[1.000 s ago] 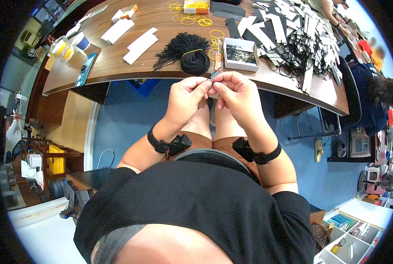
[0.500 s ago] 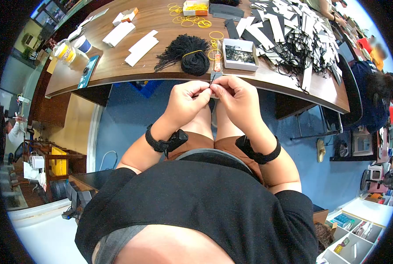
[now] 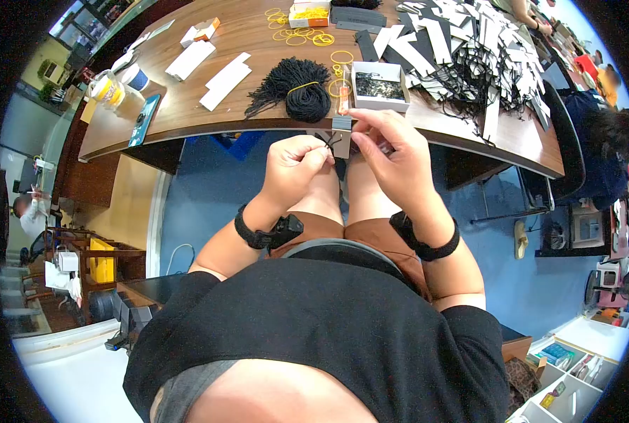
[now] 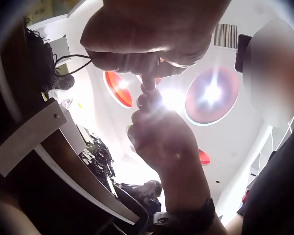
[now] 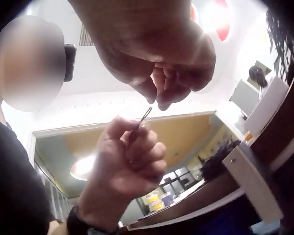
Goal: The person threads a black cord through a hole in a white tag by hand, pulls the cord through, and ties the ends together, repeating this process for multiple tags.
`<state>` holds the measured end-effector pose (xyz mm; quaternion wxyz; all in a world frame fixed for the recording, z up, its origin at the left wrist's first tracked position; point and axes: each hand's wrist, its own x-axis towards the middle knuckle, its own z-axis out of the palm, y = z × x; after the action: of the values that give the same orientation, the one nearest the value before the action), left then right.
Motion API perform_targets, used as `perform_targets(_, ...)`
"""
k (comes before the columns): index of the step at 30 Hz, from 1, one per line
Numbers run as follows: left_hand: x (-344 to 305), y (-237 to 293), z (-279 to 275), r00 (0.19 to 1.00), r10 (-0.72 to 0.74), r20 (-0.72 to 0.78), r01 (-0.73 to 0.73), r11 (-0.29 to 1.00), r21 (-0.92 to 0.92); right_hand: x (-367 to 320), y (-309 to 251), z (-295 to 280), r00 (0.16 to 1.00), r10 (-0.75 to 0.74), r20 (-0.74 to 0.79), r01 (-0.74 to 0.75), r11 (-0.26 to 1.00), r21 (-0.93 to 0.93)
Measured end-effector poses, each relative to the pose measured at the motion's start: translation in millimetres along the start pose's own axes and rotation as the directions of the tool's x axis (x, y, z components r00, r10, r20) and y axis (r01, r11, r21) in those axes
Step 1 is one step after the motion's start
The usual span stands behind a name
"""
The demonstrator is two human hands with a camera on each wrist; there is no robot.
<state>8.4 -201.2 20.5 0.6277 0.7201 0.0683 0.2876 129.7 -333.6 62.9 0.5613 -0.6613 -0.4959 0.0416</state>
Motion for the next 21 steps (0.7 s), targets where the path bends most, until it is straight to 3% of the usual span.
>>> perform_targets(4,2,2,0,0.999,0.037,0.028,-0.037,0.999,-0.006,12,1,-7,0.926,-0.348,0.148,0.376,0.884,-0.276)
perform_targets(7,2,3,1,0.998,0.054,0.043,-0.053,0.998,-0.018,17,1,-10,0.867,-0.444,0.226,0.497,0.803,-0.329)
perform_targets(13,3,5,0,0.995,0.074,0.066,-0.072,0.997,-0.038,16,-1,-12,0.882,-0.388,0.269,0.461,0.83,-0.315)
perform_targets(16,5,6,-5,0.998,-0.032,0.062,0.032,0.999,-0.001,11,7,-9,0.952,-0.272,0.144,0.302,0.915,-0.268)
perform_targets(21,8,-10,-17,0.99,-0.134,0.033,0.128,0.981,0.144,5,14,-5,0.867,-0.473,0.159,0.49,0.748,-0.448)
